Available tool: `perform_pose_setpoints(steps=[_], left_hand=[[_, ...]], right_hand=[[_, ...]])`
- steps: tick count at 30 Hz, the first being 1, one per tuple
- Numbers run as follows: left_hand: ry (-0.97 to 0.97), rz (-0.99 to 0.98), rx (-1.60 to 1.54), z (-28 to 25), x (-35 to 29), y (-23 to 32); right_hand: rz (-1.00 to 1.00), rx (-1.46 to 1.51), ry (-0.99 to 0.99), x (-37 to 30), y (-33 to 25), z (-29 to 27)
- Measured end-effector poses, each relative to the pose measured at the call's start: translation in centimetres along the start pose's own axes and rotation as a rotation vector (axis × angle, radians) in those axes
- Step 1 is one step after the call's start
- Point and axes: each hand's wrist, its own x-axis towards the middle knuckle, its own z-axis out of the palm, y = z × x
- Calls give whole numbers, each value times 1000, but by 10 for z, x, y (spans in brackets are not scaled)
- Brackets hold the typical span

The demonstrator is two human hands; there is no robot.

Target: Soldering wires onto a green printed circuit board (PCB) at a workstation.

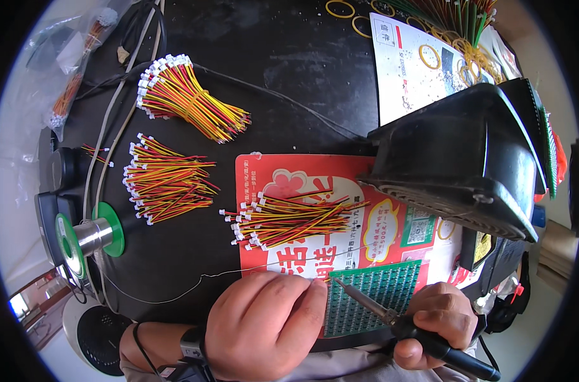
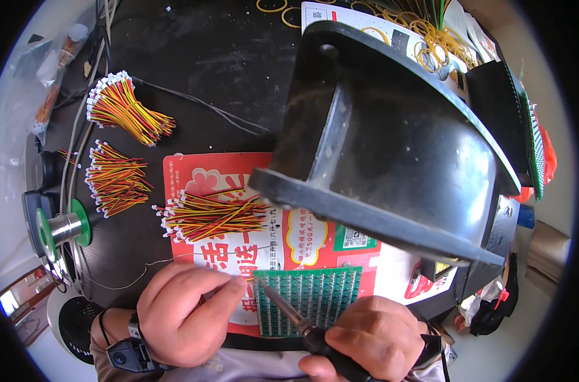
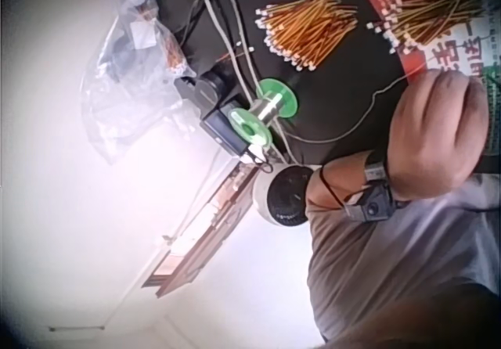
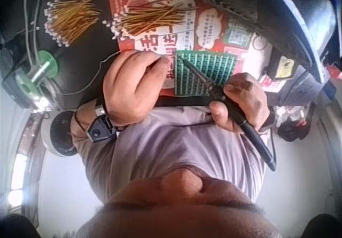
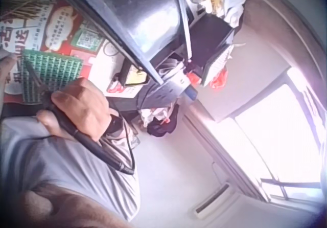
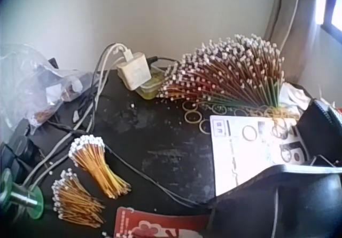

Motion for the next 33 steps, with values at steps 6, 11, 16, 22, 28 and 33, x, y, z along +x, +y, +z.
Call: perform_pose_setpoints(steps=[6, 11, 16, 22, 28, 33], left_hand=[[-8, 11, 21, -1, 1, 1], [1, 1, 24, 0, 0, 1], [-11, 16, 21, 0, 0, 0], [-23, 14, 31, -1, 1, 1], [-28, 10, 23, 0, 2, 1], [-27, 6, 38, 0, 1, 3]], right_hand=[[4, 18, -11, 2, -1, 0], [9, -10, -8, 3, -2, 1], [11, 13, -26, 3, -1, 0], [52, 16, -28, 4, -4, 0], [53, 14, -27, 4, -2, 1], [59, 12, -15, 4, -2, 2]])
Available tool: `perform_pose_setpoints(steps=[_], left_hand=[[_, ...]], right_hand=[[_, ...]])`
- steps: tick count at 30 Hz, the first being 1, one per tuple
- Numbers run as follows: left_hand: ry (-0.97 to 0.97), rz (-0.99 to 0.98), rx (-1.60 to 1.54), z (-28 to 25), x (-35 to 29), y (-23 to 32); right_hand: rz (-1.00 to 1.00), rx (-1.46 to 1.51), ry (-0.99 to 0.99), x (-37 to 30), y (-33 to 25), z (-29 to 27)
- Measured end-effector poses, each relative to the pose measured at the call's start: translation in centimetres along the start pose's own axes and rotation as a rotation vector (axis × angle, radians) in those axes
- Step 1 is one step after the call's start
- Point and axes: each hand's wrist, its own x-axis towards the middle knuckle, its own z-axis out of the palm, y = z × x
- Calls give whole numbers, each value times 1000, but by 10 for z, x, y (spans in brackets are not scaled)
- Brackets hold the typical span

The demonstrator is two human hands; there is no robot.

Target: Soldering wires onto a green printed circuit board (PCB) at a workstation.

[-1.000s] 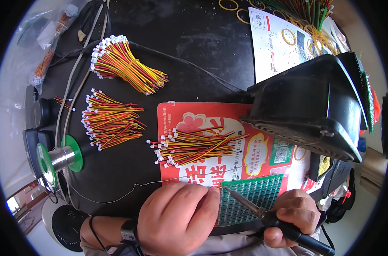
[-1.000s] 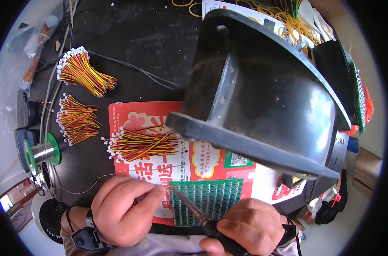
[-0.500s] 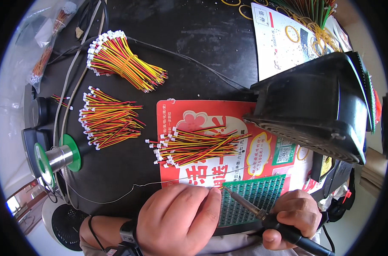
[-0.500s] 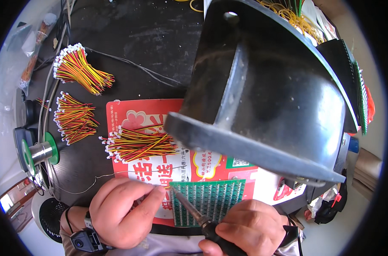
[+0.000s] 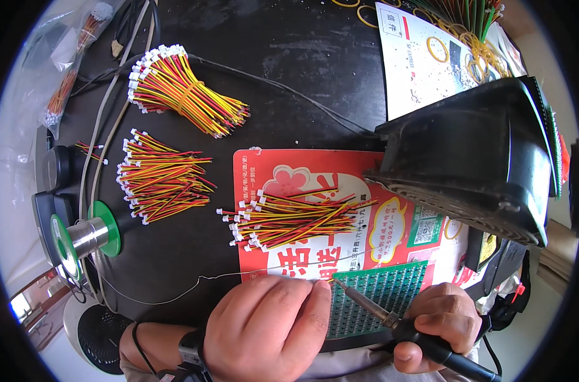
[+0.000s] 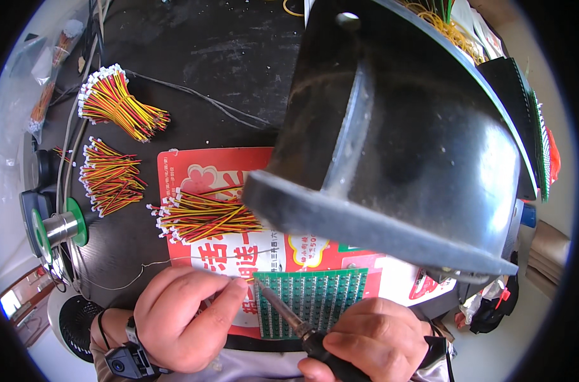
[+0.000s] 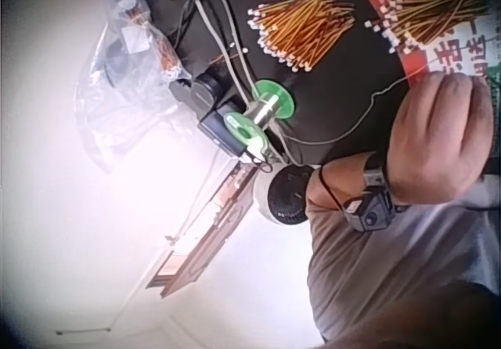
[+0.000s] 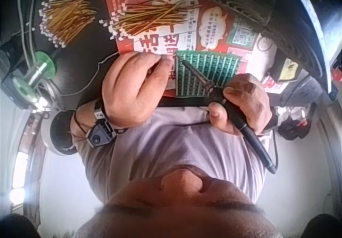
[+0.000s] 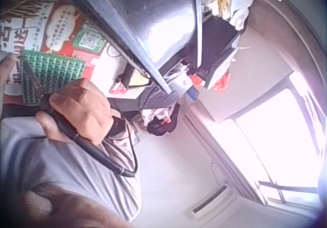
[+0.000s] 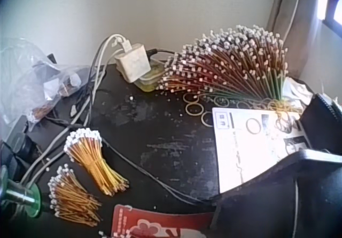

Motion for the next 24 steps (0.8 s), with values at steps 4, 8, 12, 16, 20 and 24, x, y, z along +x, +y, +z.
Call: perform_pose_setpoints(steps=[4, 8, 12, 16, 20, 24], left_hand=[[-27, -27, 10, -2, 0, 0], [-10, -7, 2, -1, 3, 2], [-8, -2, 16, -2, 3, 3], [-7, 9, 13, 0, 3, 2], [-6, 4, 52, 0, 0, 2], [58, 38, 52, 2, 5, 1]], right_hand=[[-41, 3, 69, -7, 6, 6], [-43, -28, 161, -9, 4, 1], [-39, -11, 125, -6, 2, 0], [-34, -32, 106, -5, 0, -1], [-29, 12, 123, -11, 6, 7], [-18, -9, 111, -8, 2, 3]])
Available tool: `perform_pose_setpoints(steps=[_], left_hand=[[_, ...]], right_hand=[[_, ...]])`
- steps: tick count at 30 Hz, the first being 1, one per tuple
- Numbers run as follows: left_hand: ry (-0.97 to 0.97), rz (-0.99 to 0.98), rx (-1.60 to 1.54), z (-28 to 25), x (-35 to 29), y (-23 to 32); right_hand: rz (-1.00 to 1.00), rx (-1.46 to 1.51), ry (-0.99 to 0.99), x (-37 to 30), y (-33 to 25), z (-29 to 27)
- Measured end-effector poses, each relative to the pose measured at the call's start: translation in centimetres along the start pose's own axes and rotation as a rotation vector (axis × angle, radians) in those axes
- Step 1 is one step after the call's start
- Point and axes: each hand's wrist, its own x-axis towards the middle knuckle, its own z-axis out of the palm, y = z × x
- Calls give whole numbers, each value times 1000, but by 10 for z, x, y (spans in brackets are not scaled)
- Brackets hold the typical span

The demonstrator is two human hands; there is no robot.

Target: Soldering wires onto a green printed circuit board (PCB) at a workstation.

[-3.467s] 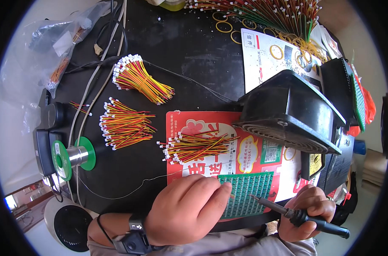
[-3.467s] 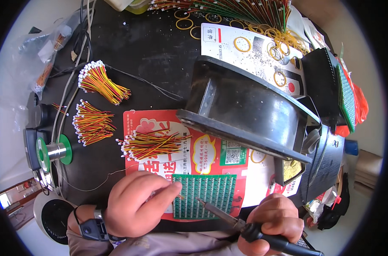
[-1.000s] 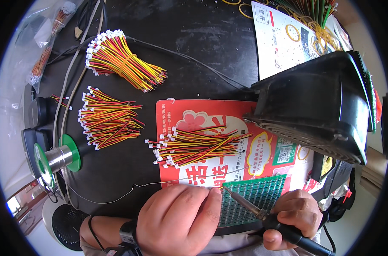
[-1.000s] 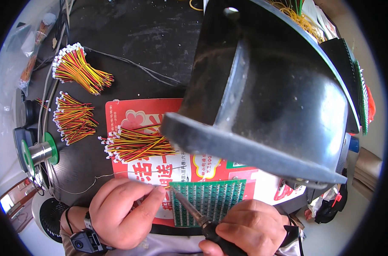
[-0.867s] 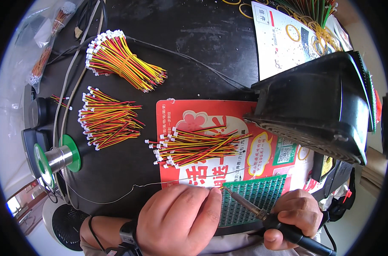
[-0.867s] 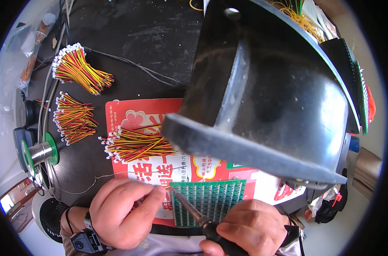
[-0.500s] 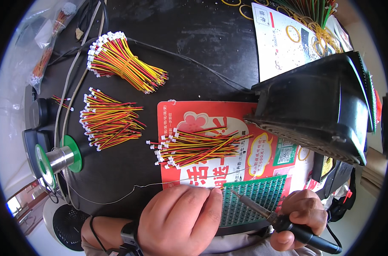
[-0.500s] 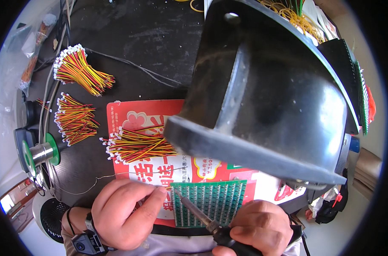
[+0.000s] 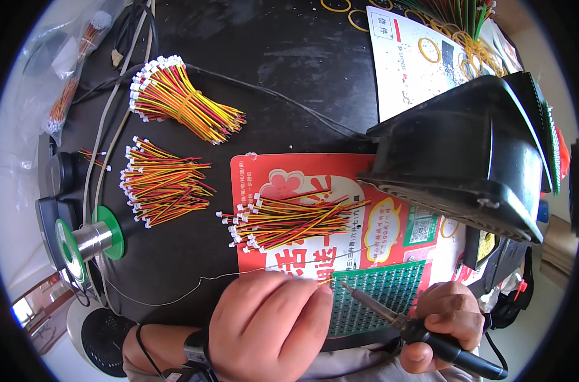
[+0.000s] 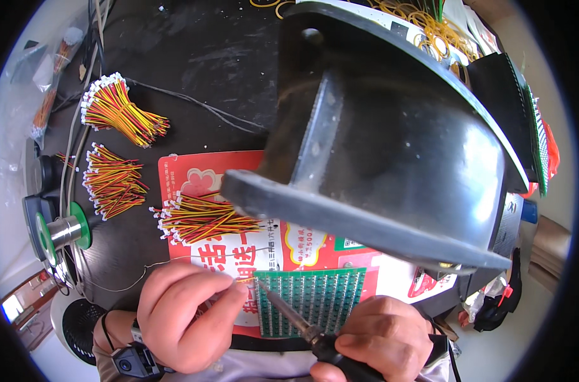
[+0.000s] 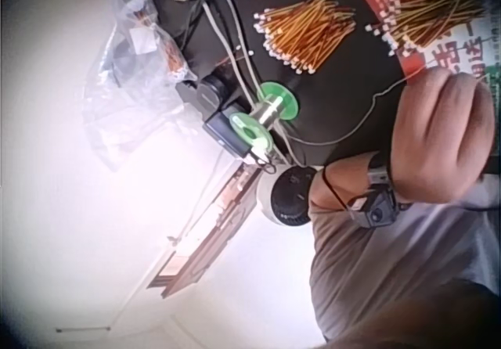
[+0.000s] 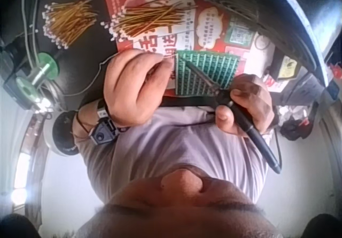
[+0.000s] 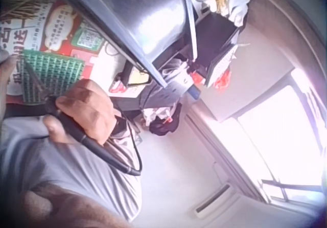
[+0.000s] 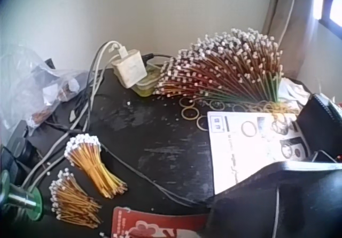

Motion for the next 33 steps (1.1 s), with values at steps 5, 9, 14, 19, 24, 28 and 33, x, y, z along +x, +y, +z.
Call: perform_pose_setpoints(steps=[5, 9, 14, 19, 24, 28, 33], left_hand=[[19, 3, 13, 1, -3, 1], [-20, -7, -40, 1, -5, -1], [-32, -21, -66, 1, -7, -3], [-30, -18, -73, 1, -6, -2], [-81, -15, -82, -4, 6, 0], [-19, -18, -82, 1, -6, -2], [-33, -33, -70, 2, -7, -1]], right_hand=[[-4, -18, -32, 5, -1, -4], [13, -7, -39, 4, -1, -4], [-2, -10, -52, 5, 1, -2], [5, -10, -54, 5, 0, -1], [5, -11, -44, 5, 0, 0], [9, -14, -45, 6, -2, -1], [-16, 22, -28, 4, 2, 0]])
